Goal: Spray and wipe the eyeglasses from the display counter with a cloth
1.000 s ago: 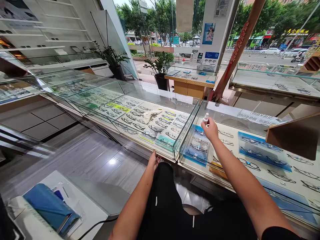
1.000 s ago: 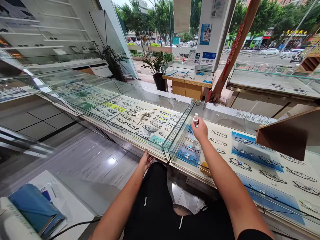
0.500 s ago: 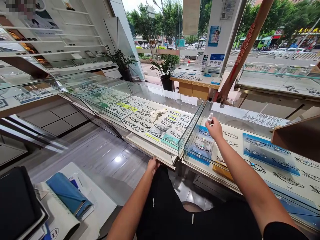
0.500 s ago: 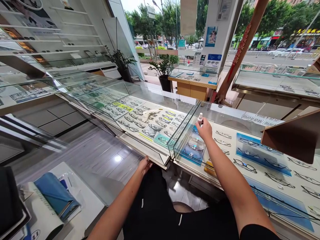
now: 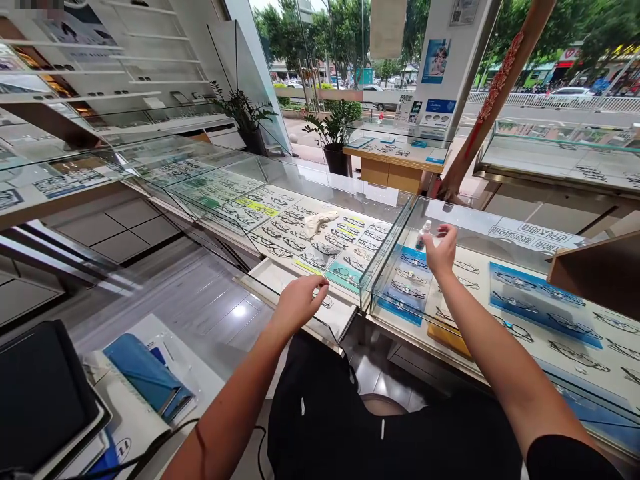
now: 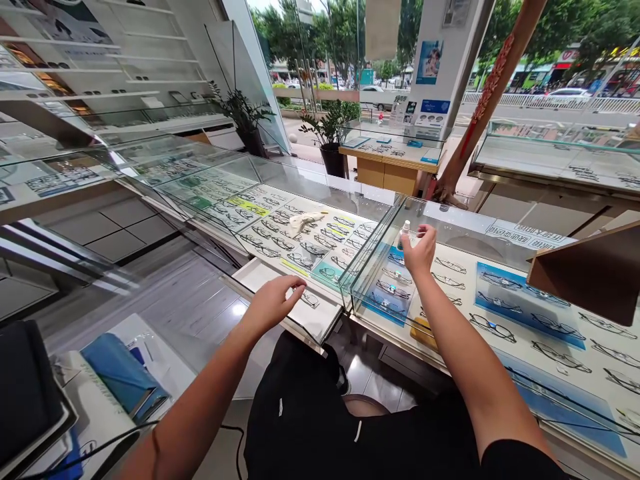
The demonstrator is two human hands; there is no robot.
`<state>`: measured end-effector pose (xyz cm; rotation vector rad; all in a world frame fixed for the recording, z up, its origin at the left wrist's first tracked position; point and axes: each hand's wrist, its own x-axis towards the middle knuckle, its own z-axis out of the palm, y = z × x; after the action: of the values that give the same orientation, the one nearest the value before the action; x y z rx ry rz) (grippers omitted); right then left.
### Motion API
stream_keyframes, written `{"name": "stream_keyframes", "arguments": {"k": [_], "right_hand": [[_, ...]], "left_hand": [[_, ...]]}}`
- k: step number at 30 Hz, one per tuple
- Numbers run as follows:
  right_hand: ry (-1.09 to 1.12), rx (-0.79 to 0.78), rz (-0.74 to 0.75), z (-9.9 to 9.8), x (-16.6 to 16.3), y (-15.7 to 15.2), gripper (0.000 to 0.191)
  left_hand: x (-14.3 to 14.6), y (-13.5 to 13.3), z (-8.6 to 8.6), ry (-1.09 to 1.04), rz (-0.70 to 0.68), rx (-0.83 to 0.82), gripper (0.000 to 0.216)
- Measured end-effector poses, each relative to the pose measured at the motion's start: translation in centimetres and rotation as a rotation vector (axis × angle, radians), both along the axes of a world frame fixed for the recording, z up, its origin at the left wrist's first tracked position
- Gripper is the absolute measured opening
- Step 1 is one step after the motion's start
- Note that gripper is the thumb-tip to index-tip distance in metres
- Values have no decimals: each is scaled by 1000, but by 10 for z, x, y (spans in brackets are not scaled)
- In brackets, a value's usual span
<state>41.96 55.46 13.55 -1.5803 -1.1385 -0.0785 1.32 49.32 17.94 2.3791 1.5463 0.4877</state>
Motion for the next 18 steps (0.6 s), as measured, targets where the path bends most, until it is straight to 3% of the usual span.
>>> {"name": "stream_keyframes", "arguments": {"k": [4,8,11,18], "right_hand": [[-148,162,-88,13,-4,-11,37],[-260,158,-51,20,-16,-19,37],[-299,139,-5,20,-23,-20,37],[-285,140,8,16,-21,-17,34]], "left_hand": [[-13,13,-18,165,20,-238,25],[-35,14,-40,259,29,-351,21],[-38,27,-50,370,-17,-448,37],[15,86,-78,454,-199,-439,45]]}}
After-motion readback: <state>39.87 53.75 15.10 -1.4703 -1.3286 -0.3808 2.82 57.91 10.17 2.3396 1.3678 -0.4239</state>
